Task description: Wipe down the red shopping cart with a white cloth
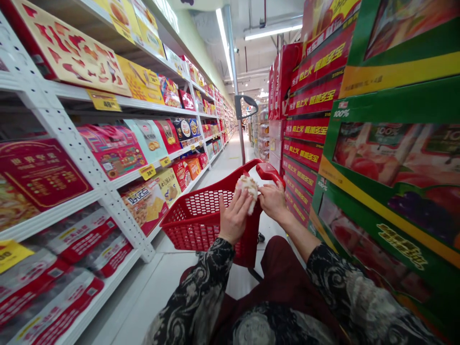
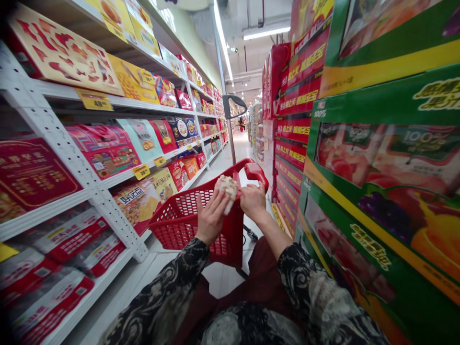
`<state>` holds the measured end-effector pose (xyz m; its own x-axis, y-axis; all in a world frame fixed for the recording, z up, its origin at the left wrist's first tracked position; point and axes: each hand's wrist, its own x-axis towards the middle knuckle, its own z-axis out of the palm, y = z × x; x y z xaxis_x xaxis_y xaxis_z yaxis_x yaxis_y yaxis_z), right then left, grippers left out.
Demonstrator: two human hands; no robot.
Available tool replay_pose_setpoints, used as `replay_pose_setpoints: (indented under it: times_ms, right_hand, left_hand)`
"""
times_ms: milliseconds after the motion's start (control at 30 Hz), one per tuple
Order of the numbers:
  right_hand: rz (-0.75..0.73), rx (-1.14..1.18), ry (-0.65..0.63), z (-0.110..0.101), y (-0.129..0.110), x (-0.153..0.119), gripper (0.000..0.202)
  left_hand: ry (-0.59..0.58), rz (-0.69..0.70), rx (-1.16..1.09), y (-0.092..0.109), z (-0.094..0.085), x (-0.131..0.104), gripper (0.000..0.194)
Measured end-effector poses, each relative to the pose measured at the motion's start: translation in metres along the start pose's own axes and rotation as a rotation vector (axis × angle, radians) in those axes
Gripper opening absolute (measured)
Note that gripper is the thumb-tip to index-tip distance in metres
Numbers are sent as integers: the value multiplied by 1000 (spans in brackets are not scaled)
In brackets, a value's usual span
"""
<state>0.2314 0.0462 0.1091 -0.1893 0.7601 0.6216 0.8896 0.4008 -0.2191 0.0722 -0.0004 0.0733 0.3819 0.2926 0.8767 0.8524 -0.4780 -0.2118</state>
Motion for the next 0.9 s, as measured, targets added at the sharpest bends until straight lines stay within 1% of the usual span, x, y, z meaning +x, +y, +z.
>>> replay_pose_setpoints:
  times_ms: [33,100,233,333,433,533,600,667,767,833,900]
  right_hand:
    - [-2,-1,-1,0,0,0,32]
    - [-12,7,-4,0,1,0,33]
    - [-31,33,3,0,2,1,34]
    - [-27,47,22,0,1,0,34]
    - [-57,56,53,0,-2,-5,33]
    - [-122,55,69,0,-7,-13,34]
    - [-138,50,82,-1,-10,-18,36]
    - [-127,48,108,-3,-13,-21,39]
    - [-126,62,134,-5,-15,-23,40]
    - [-151,79,127,-6,-16,-25,40]
    - [-173,91,107,-6,-15,-27,40]
  left_hand:
    - [-27,12,13,0,4,0,38]
    - [-91,63,36,3,14,-12,36]
    - [-187,150,75,13,34,-51,34]
    - [-267,211,83,17,38,-74,34]
    - [-308,236,74,15,34,-85,34]
    - [-310,223,63,9,23,-82,34]
    - [-281,173,57,4,16,-71,36]
    - [-246,112,55,1,13,-57,38]
    - [-235,110,66,4,19,-45,36]
    - [-254,140,78,10,28,-49,34]
    - [-304,166,90,15,37,-62,34]
